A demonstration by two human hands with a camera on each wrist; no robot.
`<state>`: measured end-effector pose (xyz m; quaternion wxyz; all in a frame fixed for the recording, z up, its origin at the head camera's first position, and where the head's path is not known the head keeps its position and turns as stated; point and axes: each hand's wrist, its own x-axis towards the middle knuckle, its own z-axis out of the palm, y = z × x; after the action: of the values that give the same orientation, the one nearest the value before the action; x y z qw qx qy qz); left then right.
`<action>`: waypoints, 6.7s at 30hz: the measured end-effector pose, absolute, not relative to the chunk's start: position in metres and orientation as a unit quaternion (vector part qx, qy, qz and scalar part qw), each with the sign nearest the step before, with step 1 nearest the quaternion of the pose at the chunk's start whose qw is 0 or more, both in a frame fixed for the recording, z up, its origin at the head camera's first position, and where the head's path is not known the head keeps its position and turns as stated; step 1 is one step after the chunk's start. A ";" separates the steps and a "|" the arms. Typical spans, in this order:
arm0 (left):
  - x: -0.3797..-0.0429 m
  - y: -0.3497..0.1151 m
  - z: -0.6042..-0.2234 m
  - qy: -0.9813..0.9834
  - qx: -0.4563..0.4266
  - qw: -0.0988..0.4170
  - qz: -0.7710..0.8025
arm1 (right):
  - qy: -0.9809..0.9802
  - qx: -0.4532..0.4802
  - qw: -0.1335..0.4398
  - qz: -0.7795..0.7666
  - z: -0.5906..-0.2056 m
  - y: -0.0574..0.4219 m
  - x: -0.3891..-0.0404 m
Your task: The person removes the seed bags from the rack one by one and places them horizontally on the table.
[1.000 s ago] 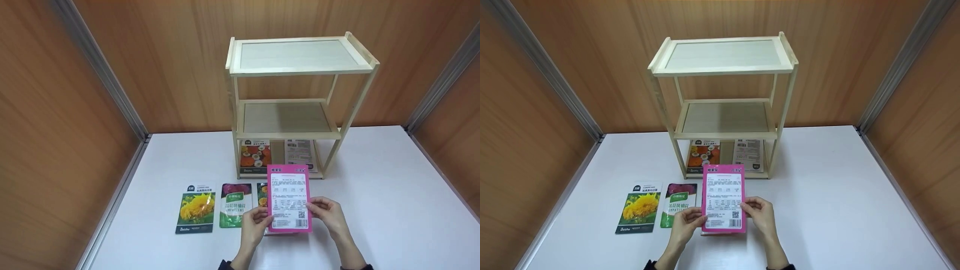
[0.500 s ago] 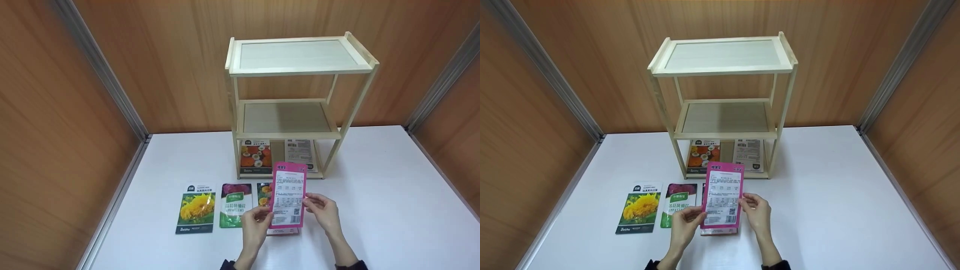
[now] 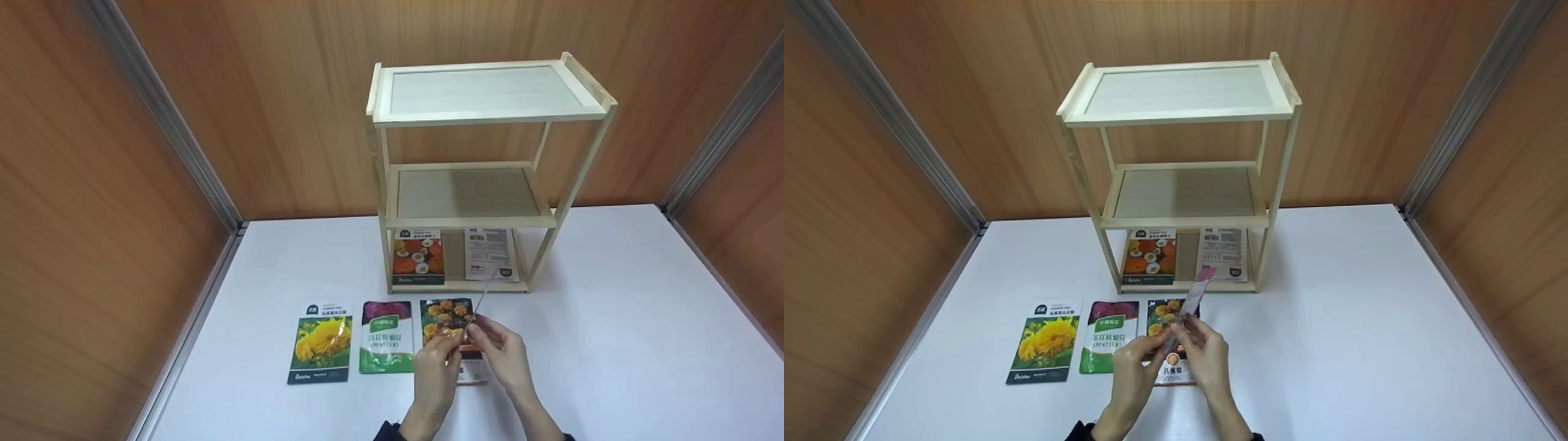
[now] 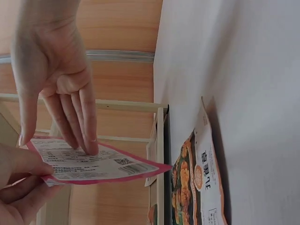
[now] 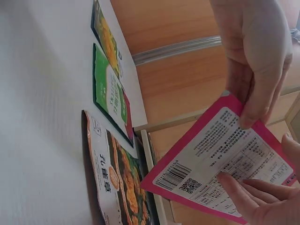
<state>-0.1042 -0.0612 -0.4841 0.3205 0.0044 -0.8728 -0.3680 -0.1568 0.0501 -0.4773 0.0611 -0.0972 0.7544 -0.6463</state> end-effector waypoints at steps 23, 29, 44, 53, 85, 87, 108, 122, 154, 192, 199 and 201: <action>-0.101 -0.042 -0.501 -0.927 -0.050 0.354 -0.117 | 0.742 -0.040 0.069 -0.665 -0.490 0.056 -0.156; -0.100 -0.054 -0.480 -0.939 -0.026 0.267 -0.215 | 0.735 -0.024 0.107 -0.670 -0.488 0.066 -0.160; -0.133 -0.090 -0.487 -0.926 0.071 0.179 -0.325 | 0.703 -0.034 0.189 -0.685 -0.490 0.076 -0.162; -0.131 -0.093 -0.490 -0.885 0.064 0.205 -0.413 | 0.717 -0.084 0.206 -0.661 -0.486 0.088 -0.172; -0.131 -0.042 -0.517 -0.810 0.122 0.159 -0.550 | 0.862 0.009 -0.005 -0.506 -0.500 0.130 -0.201; -0.133 -0.037 -0.521 -0.809 0.120 0.155 -0.554 | 0.870 0.010 -0.007 -0.493 -0.504 0.135 -0.203; -0.163 -0.005 -0.537 -0.873 0.085 0.162 -0.453 | 0.909 -0.011 0.037 -0.415 -0.531 0.169 -0.236; -0.171 0.002 -0.543 -0.903 0.101 0.163 -0.385 | 0.919 -0.006 0.064 -0.389 -0.540 0.168 -0.243; -0.167 -0.019 -0.519 -0.944 0.082 0.129 -0.294 | 0.939 -0.084 0.000 -0.334 -0.519 0.148 -0.228; -0.315 -0.163 -0.605 -0.911 0.147 0.229 -0.308 | 0.880 -0.140 0.078 -0.448 -0.529 -0.003 -0.314; -0.358 -0.187 -0.651 -0.913 0.140 0.168 -0.344 | 0.870 -0.070 0.152 -0.463 -0.506 -0.016 -0.306; -0.360 -0.185 -0.651 -0.913 0.150 0.177 -0.337 | 0.864 -0.063 0.167 -0.471 -0.505 -0.019 -0.305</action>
<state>-0.3600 -0.1846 -0.6509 0.1771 0.1495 -0.9126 -0.3369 -0.3051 -0.0189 -0.5052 0.1668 -0.0633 0.8640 -0.4708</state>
